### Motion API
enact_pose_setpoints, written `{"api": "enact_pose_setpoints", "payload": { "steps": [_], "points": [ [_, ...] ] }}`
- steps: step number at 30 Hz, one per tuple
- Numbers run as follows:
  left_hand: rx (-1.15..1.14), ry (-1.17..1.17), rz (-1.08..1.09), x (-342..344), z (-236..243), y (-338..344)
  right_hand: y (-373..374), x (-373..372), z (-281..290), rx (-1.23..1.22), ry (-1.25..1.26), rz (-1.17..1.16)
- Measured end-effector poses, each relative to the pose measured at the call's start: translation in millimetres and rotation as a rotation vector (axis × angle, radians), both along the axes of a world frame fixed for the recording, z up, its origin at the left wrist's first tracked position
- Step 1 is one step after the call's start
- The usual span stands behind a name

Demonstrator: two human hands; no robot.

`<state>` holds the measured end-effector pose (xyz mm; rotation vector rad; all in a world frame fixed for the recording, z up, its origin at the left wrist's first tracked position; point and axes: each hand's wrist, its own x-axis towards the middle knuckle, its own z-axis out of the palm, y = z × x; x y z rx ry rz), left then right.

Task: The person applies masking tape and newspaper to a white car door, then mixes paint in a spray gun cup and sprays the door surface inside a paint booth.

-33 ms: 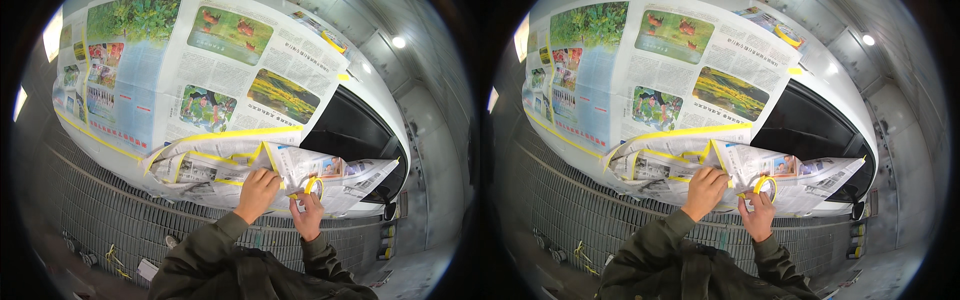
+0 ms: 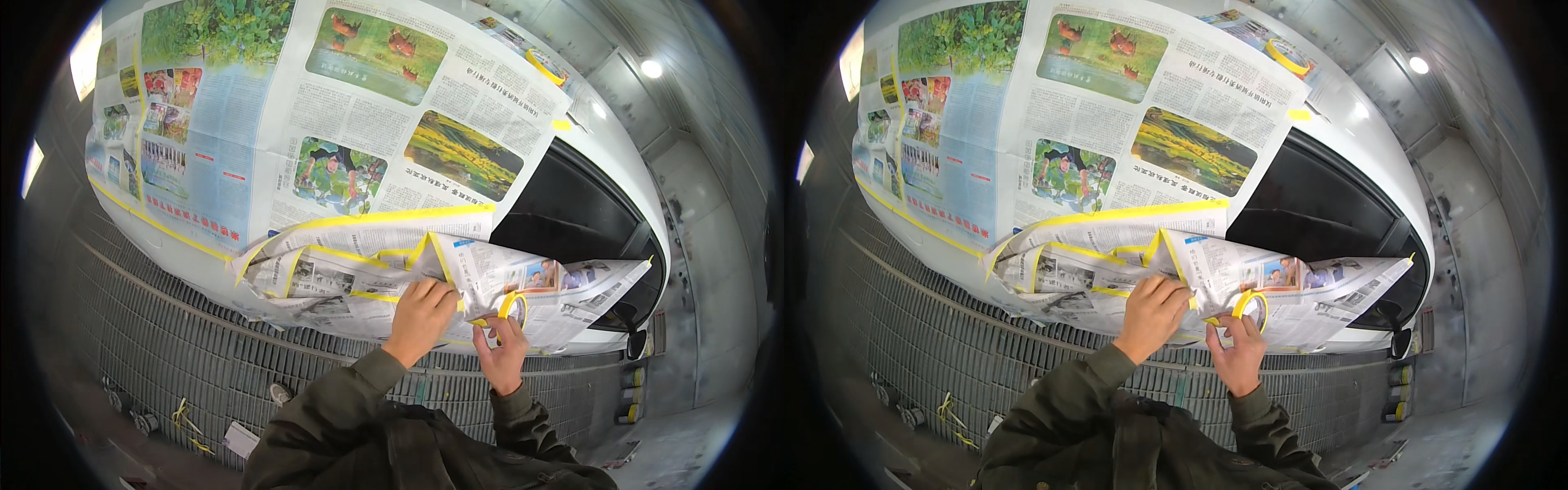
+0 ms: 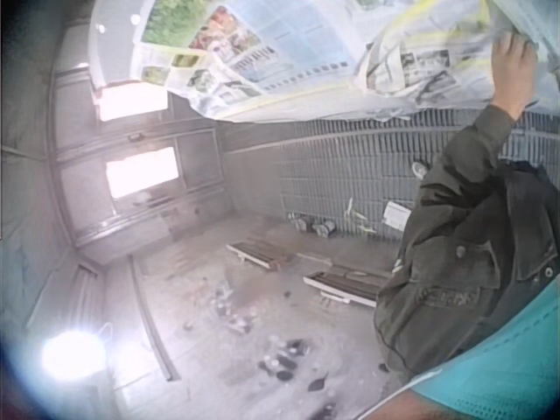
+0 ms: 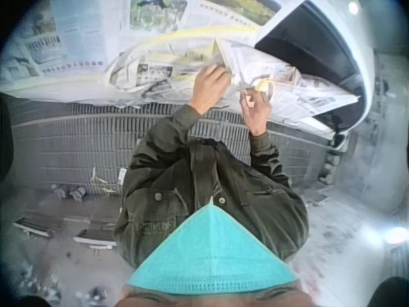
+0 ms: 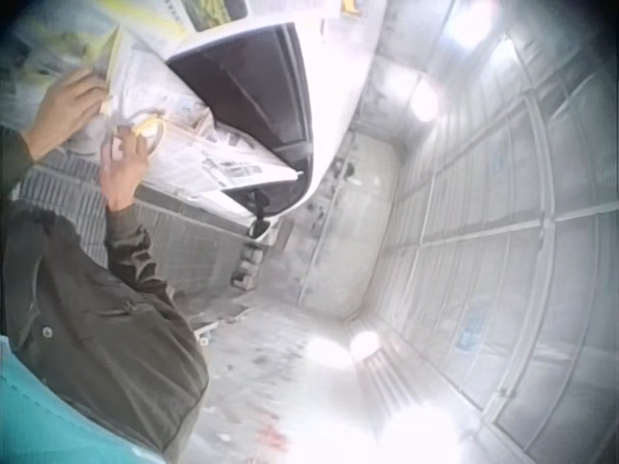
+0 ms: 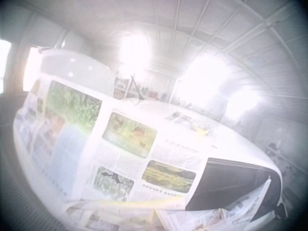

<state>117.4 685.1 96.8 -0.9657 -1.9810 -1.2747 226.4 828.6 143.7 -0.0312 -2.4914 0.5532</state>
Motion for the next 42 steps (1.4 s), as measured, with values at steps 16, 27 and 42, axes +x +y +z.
{"api": "enact_pose_setpoints", "payload": {
  "steps": [16,27,42],
  "points": [
    [-0.181,0.056,-0.165,65,-45,-13,14,14,-53,-1.078,-0.241,-0.172],
    [-0.279,-0.054,-0.182,79,-59,-17,4,10,-47,-1.136,-0.324,-0.089],
    [0.422,-0.496,0.494,2,-90,-201,15,-8,-60,-0.897,-0.234,-0.311]
  ]
}}
